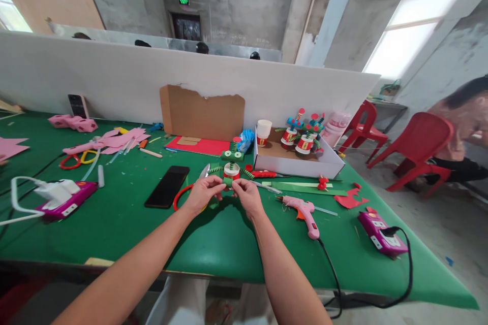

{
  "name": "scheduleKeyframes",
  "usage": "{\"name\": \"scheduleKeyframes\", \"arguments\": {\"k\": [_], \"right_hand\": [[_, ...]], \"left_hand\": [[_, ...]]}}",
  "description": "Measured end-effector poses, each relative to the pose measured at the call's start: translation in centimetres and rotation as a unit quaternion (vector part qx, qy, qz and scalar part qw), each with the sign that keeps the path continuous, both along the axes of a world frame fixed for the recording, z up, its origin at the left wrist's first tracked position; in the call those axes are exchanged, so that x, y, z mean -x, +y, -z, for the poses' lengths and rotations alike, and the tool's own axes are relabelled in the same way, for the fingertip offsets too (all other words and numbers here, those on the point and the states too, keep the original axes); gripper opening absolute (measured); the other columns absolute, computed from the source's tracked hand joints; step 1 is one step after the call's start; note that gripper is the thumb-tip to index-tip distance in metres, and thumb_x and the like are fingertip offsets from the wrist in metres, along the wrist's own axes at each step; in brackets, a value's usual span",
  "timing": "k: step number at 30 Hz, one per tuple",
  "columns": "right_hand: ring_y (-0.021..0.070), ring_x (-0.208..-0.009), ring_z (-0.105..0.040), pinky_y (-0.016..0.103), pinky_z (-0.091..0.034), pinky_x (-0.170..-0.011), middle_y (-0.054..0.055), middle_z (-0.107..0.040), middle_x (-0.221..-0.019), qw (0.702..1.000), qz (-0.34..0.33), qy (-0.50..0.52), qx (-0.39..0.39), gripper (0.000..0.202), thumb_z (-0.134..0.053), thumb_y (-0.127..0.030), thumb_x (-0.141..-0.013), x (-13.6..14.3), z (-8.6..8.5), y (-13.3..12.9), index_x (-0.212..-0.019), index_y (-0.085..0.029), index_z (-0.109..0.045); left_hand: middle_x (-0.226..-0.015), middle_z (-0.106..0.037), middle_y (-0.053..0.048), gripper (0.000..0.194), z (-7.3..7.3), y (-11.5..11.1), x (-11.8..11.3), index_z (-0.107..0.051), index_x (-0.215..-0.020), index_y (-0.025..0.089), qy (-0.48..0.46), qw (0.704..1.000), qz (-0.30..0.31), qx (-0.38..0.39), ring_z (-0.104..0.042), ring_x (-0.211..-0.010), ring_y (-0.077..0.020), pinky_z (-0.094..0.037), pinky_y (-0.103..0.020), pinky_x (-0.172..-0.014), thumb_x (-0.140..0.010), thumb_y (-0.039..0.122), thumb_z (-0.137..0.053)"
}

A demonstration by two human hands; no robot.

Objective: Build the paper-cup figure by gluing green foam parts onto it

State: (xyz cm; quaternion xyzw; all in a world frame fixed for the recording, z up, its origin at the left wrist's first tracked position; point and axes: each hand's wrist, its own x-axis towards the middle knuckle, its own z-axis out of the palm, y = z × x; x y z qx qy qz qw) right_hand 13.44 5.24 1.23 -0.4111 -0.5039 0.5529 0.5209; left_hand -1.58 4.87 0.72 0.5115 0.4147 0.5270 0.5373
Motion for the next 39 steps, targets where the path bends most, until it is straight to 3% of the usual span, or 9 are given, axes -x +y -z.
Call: {"name": "scheduleKeyframes", "arguments": {"k": [10, 15, 18, 24, 27, 32, 39], "right_hand": [[0.0079, -0.046, -0.039, 0.024, -0.038, -0.050, -0.006, -0.047, -0.048, 0.999, 0.039, 0.033, 0.019, 0.040, -0.080, -0.052, -0.056, -0.26, 0.27, 0.09, -0.055, -0.019, -0.059], [0.0071, -0.045, -0.040, 0.024, -0.037, -0.049, -0.004, -0.055, -0.054, 0.998, -0.006, 0.051, 0.046, 0.039, -0.079, -0.055, -0.056, -0.10, -0.15, -0.27, -0.060, -0.018, -0.064], [0.0078, -0.047, -0.044, 0.023, -0.034, -0.048, -0.003, -0.058, -0.054, 0.999, -0.021, 0.015, 0.033, 0.035, -0.084, -0.046, -0.053, -0.01, -0.29, -0.44, -0.057, -0.018, -0.064], [0.0069, -0.042, -0.041, 0.023, -0.034, -0.046, -0.002, -0.054, -0.048, 0.996, 0.040, 0.053, 0.058, 0.043, -0.075, -0.056, -0.061, -0.25, 0.21, 0.21, -0.051, -0.017, -0.061], [0.0072, -0.044, -0.047, 0.024, -0.040, -0.048, -0.002, -0.060, -0.059, 0.990, 0.050, 0.103, 0.079, 0.043, -0.071, -0.061, -0.065, -0.23, 0.06, 0.28, -0.063, -0.018, -0.064], [0.0107, -0.053, -0.058, 0.024, -0.048, -0.055, -0.004, -0.063, -0.063, 0.990, -0.032, 0.111, 0.080, 0.042, -0.082, -0.048, -0.060, -0.03, -0.32, -0.34, -0.087, -0.021, -0.064], [0.0125, -0.064, -0.067, 0.026, -0.053, -0.065, -0.002, -0.071, -0.082, 0.983, -0.052, 0.161, 0.065, 0.042, -0.085, -0.040, -0.058, -0.26, 0.00, -0.16, -0.089, -0.022, -0.063]], "left_hand": [[-0.064, -0.069, -0.001, 0.036, -0.16, -0.06, 0.03, -0.059, -0.069, 0.015, -0.031, 0.999, -0.016, 0.008, -0.053, -0.041, -0.0085, -0.045, -0.023, -0.045, -0.058, 0.045, -0.078], [-0.061, -0.066, 0.001, 0.033, -0.02, 0.00, -0.08, -0.061, -0.068, 0.016, -0.022, 1.000, -0.006, 0.007, -0.053, -0.042, -0.0088, -0.045, -0.023, -0.044, -0.059, 0.042, -0.078], [-0.056, -0.063, 0.003, 0.032, -0.04, -0.02, -0.14, -0.062, -0.068, 0.016, -0.005, 1.000, 0.001, 0.005, -0.052, -0.042, -0.0091, -0.046, -0.023, -0.044, -0.058, 0.042, -0.079], [-0.064, -0.068, 0.000, 0.030, -0.14, -0.15, 0.03, -0.065, -0.075, 0.015, 0.005, 0.999, 0.034, 0.002, -0.056, -0.044, -0.0100, -0.047, -0.023, -0.047, -0.065, 0.041, -0.075], [-0.065, -0.069, -0.002, 0.033, -0.04, -0.11, 0.13, -0.065, -0.077, 0.014, -0.018, 0.999, 0.031, 0.002, -0.056, -0.043, -0.0103, -0.047, -0.024, -0.049, -0.067, 0.044, -0.074], [-0.065, -0.068, -0.002, 0.036, 0.13, 0.01, 0.14, -0.065, -0.078, 0.013, -0.017, 0.999, 0.040, -0.003, -0.057, -0.045, -0.0108, -0.046, -0.024, -0.050, -0.067, 0.046, -0.073], [-0.065, -0.066, -0.001, 0.031, -0.75, -0.34, 0.35, -0.063, -0.086, 0.013, -0.043, 0.998, -0.028, -0.035, -0.053, -0.044, -0.0087, -0.044, -0.022, -0.048, -0.072, 0.041, -0.068]]}}
